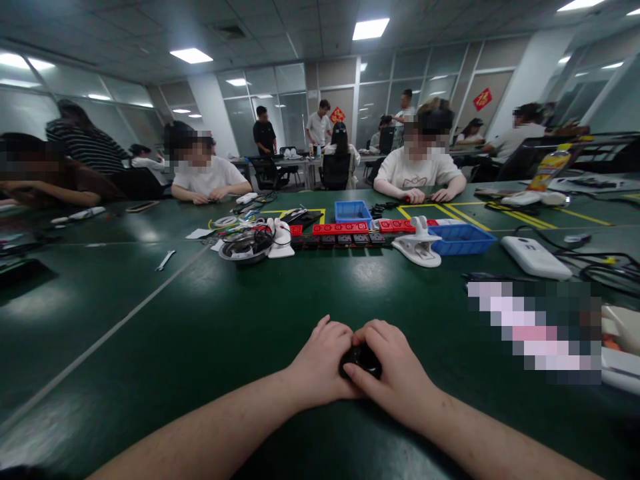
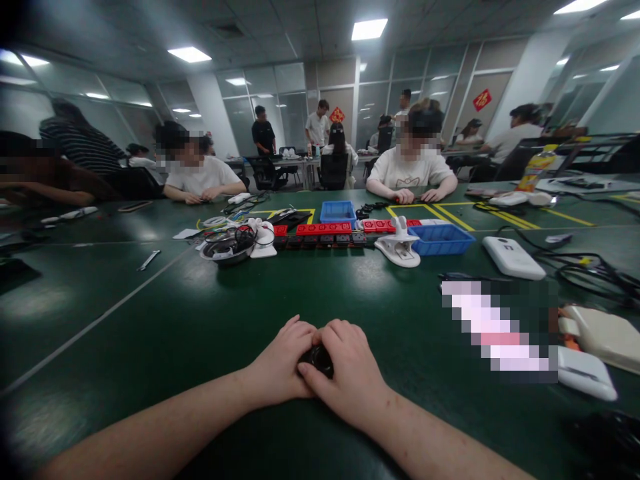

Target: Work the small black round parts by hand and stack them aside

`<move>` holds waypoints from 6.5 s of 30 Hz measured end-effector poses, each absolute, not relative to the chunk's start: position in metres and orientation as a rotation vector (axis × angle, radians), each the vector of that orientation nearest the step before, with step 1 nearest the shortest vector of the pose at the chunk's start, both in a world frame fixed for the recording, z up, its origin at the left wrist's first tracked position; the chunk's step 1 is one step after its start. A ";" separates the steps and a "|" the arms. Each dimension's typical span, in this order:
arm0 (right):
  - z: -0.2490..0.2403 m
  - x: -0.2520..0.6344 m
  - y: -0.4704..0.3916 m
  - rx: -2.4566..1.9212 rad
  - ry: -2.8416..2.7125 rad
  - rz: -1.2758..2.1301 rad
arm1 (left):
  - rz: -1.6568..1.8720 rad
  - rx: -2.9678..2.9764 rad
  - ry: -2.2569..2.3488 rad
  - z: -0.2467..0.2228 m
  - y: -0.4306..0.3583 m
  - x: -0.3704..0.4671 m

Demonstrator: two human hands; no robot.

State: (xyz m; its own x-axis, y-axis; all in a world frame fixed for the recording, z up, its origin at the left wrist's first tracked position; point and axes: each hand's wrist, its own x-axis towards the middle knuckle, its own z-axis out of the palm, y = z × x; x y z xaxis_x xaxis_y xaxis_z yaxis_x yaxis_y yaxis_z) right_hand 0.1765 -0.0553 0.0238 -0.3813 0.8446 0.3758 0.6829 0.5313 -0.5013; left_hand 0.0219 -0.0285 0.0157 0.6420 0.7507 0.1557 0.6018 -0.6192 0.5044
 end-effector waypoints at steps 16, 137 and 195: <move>0.027 0.179 -0.057 -0.897 -2.218 0.479 | 0.480 2.428 0.907 0.015 -0.018 0.014; 0.017 0.175 -0.056 -1.259 -2.156 0.497 | 0.493 2.491 1.129 0.016 -0.034 0.025; 0.015 0.179 -0.049 -1.096 -2.046 0.478 | 0.485 2.536 1.141 0.014 -0.025 0.025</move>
